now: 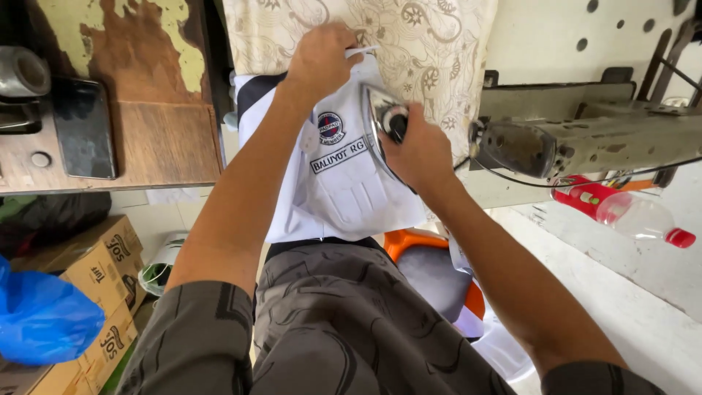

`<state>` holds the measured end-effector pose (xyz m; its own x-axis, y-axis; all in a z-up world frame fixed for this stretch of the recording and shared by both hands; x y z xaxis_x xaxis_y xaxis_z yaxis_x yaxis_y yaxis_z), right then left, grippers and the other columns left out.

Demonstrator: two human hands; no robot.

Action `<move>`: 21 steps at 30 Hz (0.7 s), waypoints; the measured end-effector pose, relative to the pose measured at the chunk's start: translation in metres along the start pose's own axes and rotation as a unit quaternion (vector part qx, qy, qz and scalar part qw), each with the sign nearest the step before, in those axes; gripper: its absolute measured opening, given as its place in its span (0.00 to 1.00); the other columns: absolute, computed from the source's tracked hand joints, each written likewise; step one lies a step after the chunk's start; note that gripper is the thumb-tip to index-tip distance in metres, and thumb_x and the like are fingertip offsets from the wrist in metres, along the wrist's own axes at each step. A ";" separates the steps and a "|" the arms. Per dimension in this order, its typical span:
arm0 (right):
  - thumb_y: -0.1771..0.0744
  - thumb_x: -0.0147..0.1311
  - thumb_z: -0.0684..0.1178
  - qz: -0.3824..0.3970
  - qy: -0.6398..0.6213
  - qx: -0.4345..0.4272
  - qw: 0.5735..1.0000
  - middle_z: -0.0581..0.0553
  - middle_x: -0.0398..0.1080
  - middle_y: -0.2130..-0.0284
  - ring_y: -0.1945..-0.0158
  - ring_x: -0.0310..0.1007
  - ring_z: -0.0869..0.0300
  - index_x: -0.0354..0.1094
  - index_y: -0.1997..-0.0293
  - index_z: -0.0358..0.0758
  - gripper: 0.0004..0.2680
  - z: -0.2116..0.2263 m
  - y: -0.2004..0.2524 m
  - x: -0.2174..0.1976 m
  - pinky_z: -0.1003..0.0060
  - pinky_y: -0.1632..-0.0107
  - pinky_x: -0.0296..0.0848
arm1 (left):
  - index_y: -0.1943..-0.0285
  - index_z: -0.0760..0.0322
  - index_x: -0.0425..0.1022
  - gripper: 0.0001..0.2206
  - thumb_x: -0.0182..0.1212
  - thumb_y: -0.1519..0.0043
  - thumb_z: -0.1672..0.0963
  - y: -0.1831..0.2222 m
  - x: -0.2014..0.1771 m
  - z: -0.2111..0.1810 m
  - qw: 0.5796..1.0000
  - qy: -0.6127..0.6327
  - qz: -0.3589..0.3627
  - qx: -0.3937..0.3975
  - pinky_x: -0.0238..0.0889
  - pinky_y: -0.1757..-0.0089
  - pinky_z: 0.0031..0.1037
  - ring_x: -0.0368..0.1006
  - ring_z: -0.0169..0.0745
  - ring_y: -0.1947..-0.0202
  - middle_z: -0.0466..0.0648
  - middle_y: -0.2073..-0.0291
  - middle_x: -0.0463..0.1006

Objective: Ironing a white shirt on a padded surface, including spraying water and repositioning the garment.

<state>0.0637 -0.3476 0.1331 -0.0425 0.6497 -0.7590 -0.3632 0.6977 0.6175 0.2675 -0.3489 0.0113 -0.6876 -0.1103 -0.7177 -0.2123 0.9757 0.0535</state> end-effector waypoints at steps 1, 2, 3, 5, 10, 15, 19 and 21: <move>0.33 0.58 0.59 -0.023 -0.003 -0.029 0.999 0.36 0.77 0.63 0.63 0.77 0.38 0.57 0.43 0.42 0.18 0.005 -0.006 -0.003 0.45 0.63 0.75 | 0.58 0.66 0.80 0.09 0.68 0.34 0.54 -0.001 -0.003 -0.003 0.999 -0.007 0.028 -0.021 0.71 0.63 0.37 0.73 0.48 0.66 0.49 0.65 0.76; 0.33 0.59 0.58 -0.041 -0.005 -0.060 0.997 0.36 0.76 0.66 0.66 0.77 0.39 0.57 0.47 0.41 0.17 0.011 -0.010 -0.004 0.46 0.67 0.75 | 0.55 0.66 0.80 0.10 0.65 0.32 0.53 0.003 -0.007 -0.006 0.997 -0.013 0.057 -0.048 0.72 0.62 0.36 0.74 0.47 0.65 0.50 0.63 0.76; 0.33 0.59 0.58 -0.037 -0.003 -0.059 0.998 0.36 0.76 0.66 0.66 0.77 0.39 0.57 0.47 0.41 0.17 0.007 0.001 -0.004 0.46 0.67 0.75 | 0.55 0.66 0.80 0.10 0.65 0.32 0.53 0.008 0.010 -0.001 0.997 -0.010 0.059 -0.051 0.72 0.62 0.36 0.74 0.47 0.65 0.50 0.63 0.76; 0.32 0.58 0.57 0.001 -0.003 -0.029 1.000 0.35 0.76 0.64 0.66 0.78 0.39 0.57 0.44 0.43 0.17 0.007 0.006 -0.007 0.47 0.70 0.75 | 0.45 0.62 0.80 0.15 0.62 0.32 0.50 -0.005 0.023 0.017 0.995 -0.075 0.046 -0.038 0.69 0.54 0.45 0.74 0.58 0.55 0.54 0.52 0.77; 0.33 0.58 0.59 -0.022 -0.010 -0.034 0.999 0.37 0.77 0.64 0.65 0.77 0.40 0.58 0.44 0.42 0.17 0.004 -0.001 0.000 0.46 0.66 0.75 | 0.55 0.65 0.80 0.10 0.64 0.33 0.53 0.001 0.010 0.004 0.997 -0.044 0.048 -0.038 0.70 0.62 0.39 0.73 0.50 0.64 0.50 0.63 0.76; 0.33 0.60 0.58 -0.049 -0.021 -0.056 0.997 0.36 0.76 0.67 0.66 0.76 0.38 0.57 0.46 0.40 0.18 -0.006 0.004 0.004 0.45 0.68 0.73 | 0.57 0.67 0.80 0.11 0.66 0.33 0.53 0.005 0.008 0.005 0.998 -0.011 0.046 -0.039 0.69 0.61 0.43 0.73 0.54 0.64 0.52 0.65 0.76; 0.33 0.55 0.62 -0.005 0.030 -0.005 1.000 0.36 0.77 0.62 0.62 0.77 0.37 0.56 0.39 0.43 0.21 -0.026 0.011 0.011 0.43 0.60 0.75 | 0.61 0.66 0.79 0.09 0.67 0.35 0.55 0.002 0.007 0.003 0.999 0.007 0.021 -0.042 0.68 0.65 0.39 0.72 0.50 0.67 0.49 0.66 0.75; 0.33 0.55 0.62 -0.003 0.028 -0.010 1.000 0.36 0.77 0.63 0.62 0.77 0.37 0.56 0.39 0.42 0.21 -0.014 0.001 0.007 0.43 0.60 0.75 | 0.61 0.66 0.79 0.09 0.67 0.34 0.54 -0.002 0.005 0.007 0.999 0.000 0.023 -0.050 0.68 0.65 0.39 0.71 0.50 0.67 0.49 0.67 0.74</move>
<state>0.0500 -0.3470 0.1253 -0.0920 0.6272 -0.7734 -0.3826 0.6948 0.6090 0.2697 -0.3498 0.0025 -0.6977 -0.0666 -0.7133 -0.2488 0.9562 0.1541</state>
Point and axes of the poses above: each hand's wrist, its own y-axis away from the middle knuckle, its own x-axis out of the palm, z = x × y, the point moved 5 cm from there along -y, towards the middle knuckle
